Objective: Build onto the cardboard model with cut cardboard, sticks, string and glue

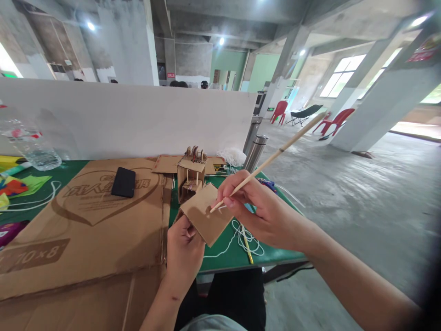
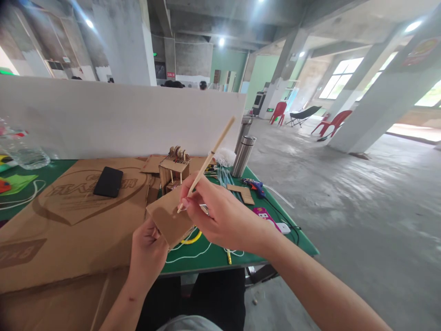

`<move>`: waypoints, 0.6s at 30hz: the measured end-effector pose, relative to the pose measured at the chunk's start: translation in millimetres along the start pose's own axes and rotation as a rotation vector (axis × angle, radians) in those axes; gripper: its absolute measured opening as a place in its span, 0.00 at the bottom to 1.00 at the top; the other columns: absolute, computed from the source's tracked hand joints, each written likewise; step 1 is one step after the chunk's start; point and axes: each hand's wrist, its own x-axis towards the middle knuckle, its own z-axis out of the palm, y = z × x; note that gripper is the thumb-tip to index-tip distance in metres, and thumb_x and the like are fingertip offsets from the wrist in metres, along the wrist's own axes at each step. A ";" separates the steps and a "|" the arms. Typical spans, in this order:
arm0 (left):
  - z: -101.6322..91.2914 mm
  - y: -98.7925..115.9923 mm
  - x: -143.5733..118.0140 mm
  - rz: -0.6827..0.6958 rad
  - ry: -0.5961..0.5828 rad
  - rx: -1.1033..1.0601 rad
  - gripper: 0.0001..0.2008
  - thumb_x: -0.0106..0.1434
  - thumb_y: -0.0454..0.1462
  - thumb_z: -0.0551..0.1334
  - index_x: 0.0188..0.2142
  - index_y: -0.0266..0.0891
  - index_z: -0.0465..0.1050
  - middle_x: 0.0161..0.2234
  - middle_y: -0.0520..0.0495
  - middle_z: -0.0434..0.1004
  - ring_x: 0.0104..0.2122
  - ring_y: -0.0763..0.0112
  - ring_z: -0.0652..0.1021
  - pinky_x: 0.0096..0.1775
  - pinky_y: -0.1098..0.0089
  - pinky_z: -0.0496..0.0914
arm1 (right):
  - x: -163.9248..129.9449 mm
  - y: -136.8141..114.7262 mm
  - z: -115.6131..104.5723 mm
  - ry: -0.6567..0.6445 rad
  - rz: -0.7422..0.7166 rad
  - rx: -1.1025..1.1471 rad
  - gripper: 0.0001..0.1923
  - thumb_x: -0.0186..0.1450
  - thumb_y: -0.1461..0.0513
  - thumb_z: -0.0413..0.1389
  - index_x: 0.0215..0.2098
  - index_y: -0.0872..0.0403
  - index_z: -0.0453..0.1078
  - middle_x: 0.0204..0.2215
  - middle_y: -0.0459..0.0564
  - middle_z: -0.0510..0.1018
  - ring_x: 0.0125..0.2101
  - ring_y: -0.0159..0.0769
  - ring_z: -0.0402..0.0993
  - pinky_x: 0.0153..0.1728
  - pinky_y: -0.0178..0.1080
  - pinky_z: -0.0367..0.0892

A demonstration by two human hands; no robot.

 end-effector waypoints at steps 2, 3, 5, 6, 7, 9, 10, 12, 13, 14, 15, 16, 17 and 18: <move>0.5 1.4 -0.4 0.037 0.016 0.066 0.08 0.53 0.31 0.66 0.34 0.39 0.78 0.32 0.49 0.82 0.28 0.71 0.79 0.29 0.76 0.71 | 0.6 -1.6 0.3 -0.008 0.002 -0.049 0.05 0.73 0.66 0.46 0.41 0.49 0.58 0.39 0.46 0.69 0.35 0.32 0.72 0.37 0.40 0.71; 0.8 1.9 -0.4 0.058 0.024 0.096 0.06 0.53 0.32 0.65 0.33 0.39 0.78 0.29 0.50 0.81 0.26 0.72 0.77 0.27 0.76 0.70 | 0.9 -2.5 0.4 -0.013 0.004 -0.077 0.05 0.72 0.66 0.46 0.41 0.50 0.58 0.39 0.47 0.69 0.35 0.31 0.71 0.37 0.40 0.71; 1.3 2.1 -0.1 0.093 0.037 0.140 0.02 0.53 0.32 0.64 0.29 0.39 0.75 0.24 0.52 0.76 0.22 0.73 0.73 0.24 0.76 0.67 | 1.6 -4.2 0.1 -0.021 -0.002 -0.122 0.05 0.72 0.66 0.46 0.40 0.50 0.58 0.40 0.47 0.70 0.33 0.31 0.69 0.36 0.40 0.70; 1.5 1.8 0.2 0.104 0.041 0.151 0.02 0.53 0.33 0.64 0.28 0.40 0.74 0.23 0.53 0.75 0.21 0.74 0.71 0.24 0.76 0.66 | 1.9 -5.0 -0.3 -0.028 -0.002 -0.133 0.05 0.72 0.66 0.46 0.40 0.50 0.58 0.40 0.47 0.70 0.32 0.31 0.68 0.35 0.40 0.70; 1.6 1.2 0.6 0.112 0.045 0.157 0.02 0.52 0.33 0.64 0.27 0.40 0.74 0.23 0.53 0.73 0.21 0.74 0.70 0.23 0.76 0.66 | 2.2 -5.9 -0.8 -0.037 0.000 -0.139 0.04 0.72 0.66 0.46 0.40 0.50 0.58 0.40 0.48 0.70 0.32 0.31 0.68 0.35 0.40 0.70; 1.8 -0.7 1.2 0.122 0.051 0.166 0.04 0.52 0.33 0.64 0.29 0.40 0.73 0.25 0.52 0.74 0.22 0.74 0.70 0.24 0.75 0.67 | 2.5 -7.1 -1.9 -0.057 0.012 -0.135 0.04 0.72 0.66 0.46 0.41 0.50 0.58 0.39 0.48 0.71 0.31 0.31 0.67 0.36 0.40 0.71; 1.8 -1.9 1.4 0.127 0.052 0.171 0.04 0.51 0.33 0.64 0.30 0.40 0.73 0.27 0.51 0.75 0.23 0.73 0.71 0.25 0.75 0.68 | 2.6 -7.4 -2.2 -0.064 0.020 -0.127 0.04 0.73 0.66 0.46 0.41 0.50 0.59 0.39 0.48 0.71 0.31 0.31 0.68 0.36 0.40 0.71; 1.7 -4.3 1.6 0.133 0.051 0.178 0.06 0.52 0.33 0.64 0.31 0.40 0.72 0.32 0.49 0.79 0.26 0.71 0.75 0.29 0.73 0.71 | 2.4 -6.9 -2.1 -0.065 0.031 -0.095 0.04 0.73 0.66 0.46 0.41 0.50 0.59 0.39 0.48 0.71 0.32 0.31 0.69 0.37 0.40 0.72; 1.5 -5.5 1.6 0.135 0.047 0.182 0.07 0.52 0.33 0.65 0.33 0.40 0.72 0.35 0.47 0.80 0.28 0.69 0.77 0.32 0.72 0.73 | 2.1 -6.2 -1.6 -0.051 0.028 -0.066 0.04 0.73 0.66 0.46 0.41 0.50 0.59 0.39 0.48 0.70 0.33 0.31 0.69 0.38 0.40 0.72; 1.1 -6.5 1.5 0.138 0.042 0.186 0.09 0.52 0.34 0.65 0.35 0.40 0.72 0.37 0.46 0.81 0.31 0.67 0.79 0.34 0.70 0.74 | 1.9 -5.1 -0.8 -0.027 0.023 -0.025 0.04 0.73 0.66 0.46 0.41 0.50 0.58 0.39 0.47 0.70 0.34 0.31 0.70 0.39 0.40 0.73; 0.7 -7.5 1.4 0.143 0.036 0.194 0.11 0.53 0.34 0.65 0.38 0.39 0.73 0.38 0.44 0.81 0.33 0.64 0.80 0.36 0.69 0.75 | 1.6 -3.7 0.2 0.002 0.015 0.025 0.04 0.73 0.66 0.46 0.42 0.50 0.58 0.38 0.46 0.69 0.35 0.31 0.71 0.40 0.40 0.73; 0.0 -8.5 1.2 0.152 0.030 0.204 0.13 0.53 0.34 0.64 0.40 0.39 0.73 0.40 0.43 0.82 0.35 0.62 0.81 0.38 0.68 0.75 | 1.4 -2.2 1.1 0.034 0.009 0.077 0.04 0.73 0.65 0.46 0.42 0.49 0.58 0.38 0.46 0.69 0.36 0.31 0.72 0.41 0.40 0.74; -0.9 -9.3 0.9 0.162 0.027 0.219 0.14 0.54 0.34 0.64 0.42 0.38 0.73 0.41 0.42 0.82 0.37 0.61 0.81 0.39 0.67 0.76 | 1.2 -0.7 2.0 0.061 0.005 0.123 0.03 0.74 0.65 0.46 0.43 0.49 0.57 0.37 0.45 0.68 0.37 0.31 0.72 0.42 0.40 0.74; -1.9 -10.1 0.6 0.171 0.027 0.238 0.15 0.54 0.34 0.64 0.43 0.38 0.73 0.41 0.42 0.82 0.39 0.59 0.82 0.40 0.66 0.76 | 1.2 0.7 2.7 0.079 0.003 0.156 0.03 0.74 0.65 0.46 0.43 0.49 0.57 0.36 0.45 0.68 0.38 0.31 0.73 0.43 0.41 0.74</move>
